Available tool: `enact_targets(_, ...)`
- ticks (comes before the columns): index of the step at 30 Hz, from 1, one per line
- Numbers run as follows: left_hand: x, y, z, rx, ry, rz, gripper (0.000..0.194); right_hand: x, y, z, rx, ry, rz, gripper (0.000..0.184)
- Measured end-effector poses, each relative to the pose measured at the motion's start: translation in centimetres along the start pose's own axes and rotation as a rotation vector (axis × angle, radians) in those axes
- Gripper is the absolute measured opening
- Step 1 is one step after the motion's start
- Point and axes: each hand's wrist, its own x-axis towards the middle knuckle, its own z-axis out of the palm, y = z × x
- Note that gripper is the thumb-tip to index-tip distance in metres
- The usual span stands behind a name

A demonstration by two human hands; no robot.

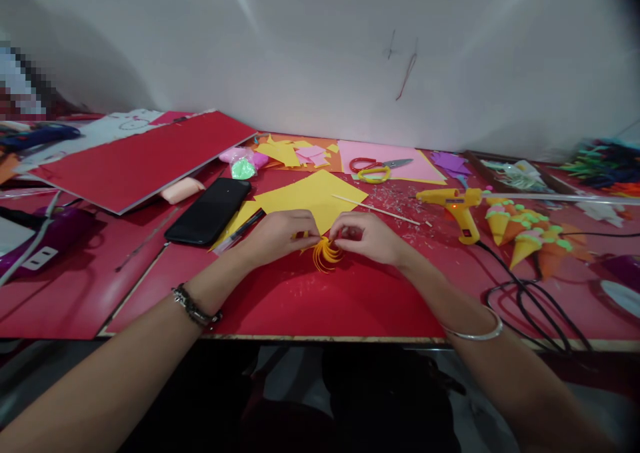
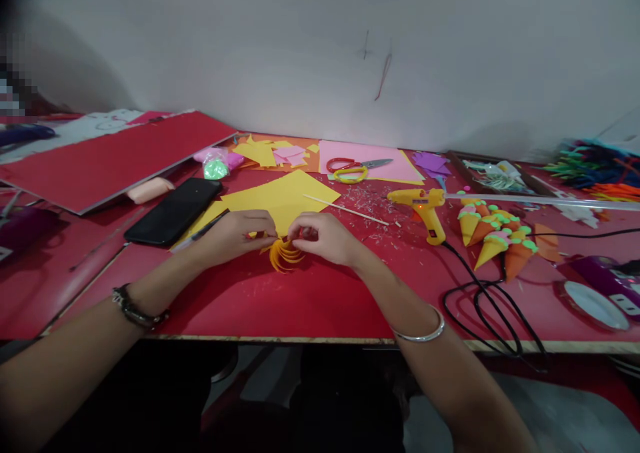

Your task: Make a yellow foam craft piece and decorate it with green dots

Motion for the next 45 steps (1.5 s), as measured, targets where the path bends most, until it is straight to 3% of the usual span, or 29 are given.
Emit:
enact_targets(12, 0.17, 0.19, 0.1, -0.127, 0.112, 0.012, 0.016, 0.05, 0.56, 0.24, 0.23, 0.006, 0.049, 0.012)
enact_targets(22, 0.02, 0.55, 0.06, -0.114, 0.079, -0.12, 0.013, 0.09, 0.2, 0.17, 0.197, 0.04, 0.014, 0.011)
enact_targets(32, 0.1, 0.6, 0.05, -0.162, 0.111, -0.12, 0.01, 0.02, 0.12, 0.31, 0.355, 0.008, 0.113, 0.014)
enact_targets(45, 0.07, 0.74, 0.01, -0.145, 0.129, -0.099, 0.009, 0.01, 0.36, 0.28, 0.335, 0.017, 0.11, 0.013)
